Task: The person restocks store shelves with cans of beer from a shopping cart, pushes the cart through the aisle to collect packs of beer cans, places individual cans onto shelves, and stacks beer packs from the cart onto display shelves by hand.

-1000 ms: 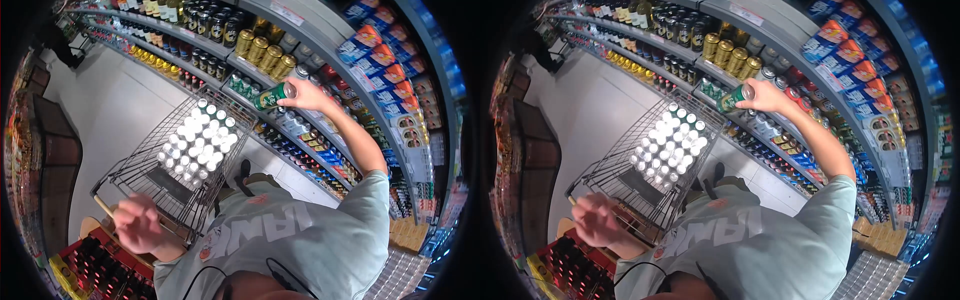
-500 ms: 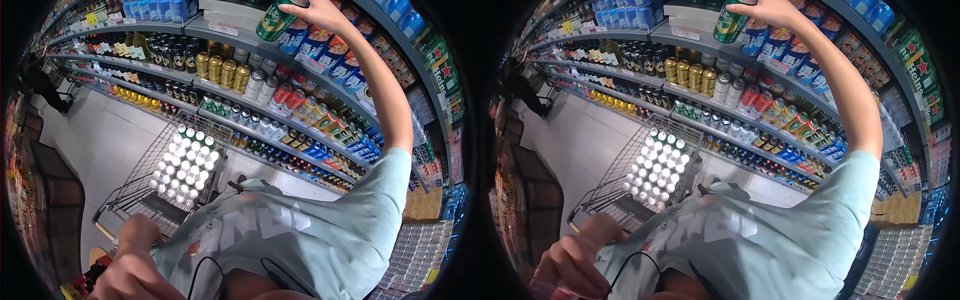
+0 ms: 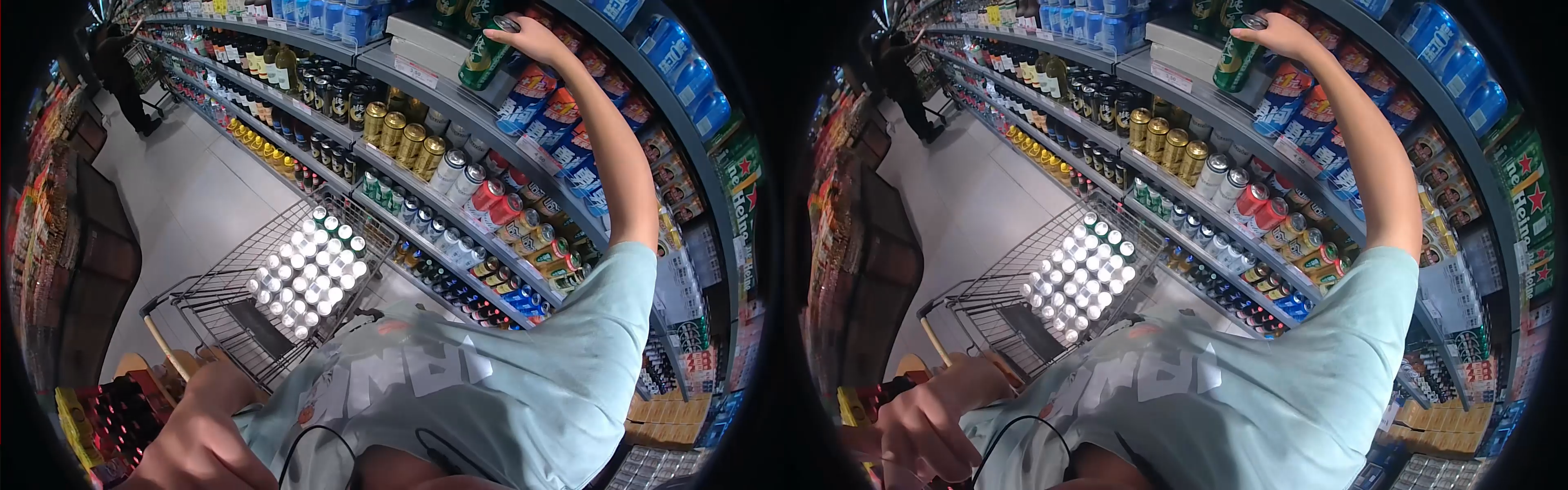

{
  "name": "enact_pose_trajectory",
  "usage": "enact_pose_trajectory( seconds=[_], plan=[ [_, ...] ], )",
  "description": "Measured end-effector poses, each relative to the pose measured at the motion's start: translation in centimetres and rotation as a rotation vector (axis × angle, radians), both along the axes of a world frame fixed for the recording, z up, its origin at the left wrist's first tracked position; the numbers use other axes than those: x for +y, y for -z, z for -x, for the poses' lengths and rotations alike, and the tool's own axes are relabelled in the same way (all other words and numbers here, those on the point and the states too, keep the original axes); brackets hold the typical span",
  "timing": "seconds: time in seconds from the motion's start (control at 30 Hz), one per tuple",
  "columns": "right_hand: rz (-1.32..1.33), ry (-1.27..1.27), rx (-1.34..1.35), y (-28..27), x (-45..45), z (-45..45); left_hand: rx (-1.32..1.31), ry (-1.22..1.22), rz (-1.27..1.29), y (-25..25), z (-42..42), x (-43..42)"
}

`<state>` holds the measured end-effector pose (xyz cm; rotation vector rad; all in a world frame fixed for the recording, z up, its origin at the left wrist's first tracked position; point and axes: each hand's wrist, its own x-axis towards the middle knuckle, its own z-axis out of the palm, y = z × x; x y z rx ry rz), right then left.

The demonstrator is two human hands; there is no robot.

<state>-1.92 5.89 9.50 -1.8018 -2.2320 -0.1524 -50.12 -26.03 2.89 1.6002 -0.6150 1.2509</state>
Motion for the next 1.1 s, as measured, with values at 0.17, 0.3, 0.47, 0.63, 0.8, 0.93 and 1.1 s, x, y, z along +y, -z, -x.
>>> enact_pose_trajectory(
  seconds=[0.17, 0.3, 0.47, 0.63, 0.8, 0.93, 1.1],
  plan=[
    [0.119, -0.007, -0.025, 0.3, 1.3, -1.0, -0.063, -0.022, -0.036, 0.5, -1.4, 0.5],
    [0.177, -0.025, -0.156, 1.1, 1.9, -1.4, -0.057, 0.122, -0.011, 0.6, -1.9, 1.2],
    [0.266, 0.033, -0.077, 1.2, 1.6, -2.3, 0.086, 0.233, 0.161, -1.8, -1.9, 0.3],
    [0.306, 0.107, -0.108, 1.3, 2.3, -3.8, 0.068, 0.378, 0.180, 0.1, -1.2, 1.2],
    [0.256, 0.063, -0.101, 1.1, 1.2, -3.1, -0.020, 0.061, 0.201, 1.0, -0.8, 1.1],
    [-0.165, -0.028, -0.143, 2.2, -0.1, -2.5, 0.044, -0.611, 0.049, 1.7, 0.7, 0.0],
    [-0.117, -0.147, 0.278, 7.2, -9.3, 9.6, 0.473, -0.781, -0.023, 2.6, 3.7, 0.5]
  ],
)
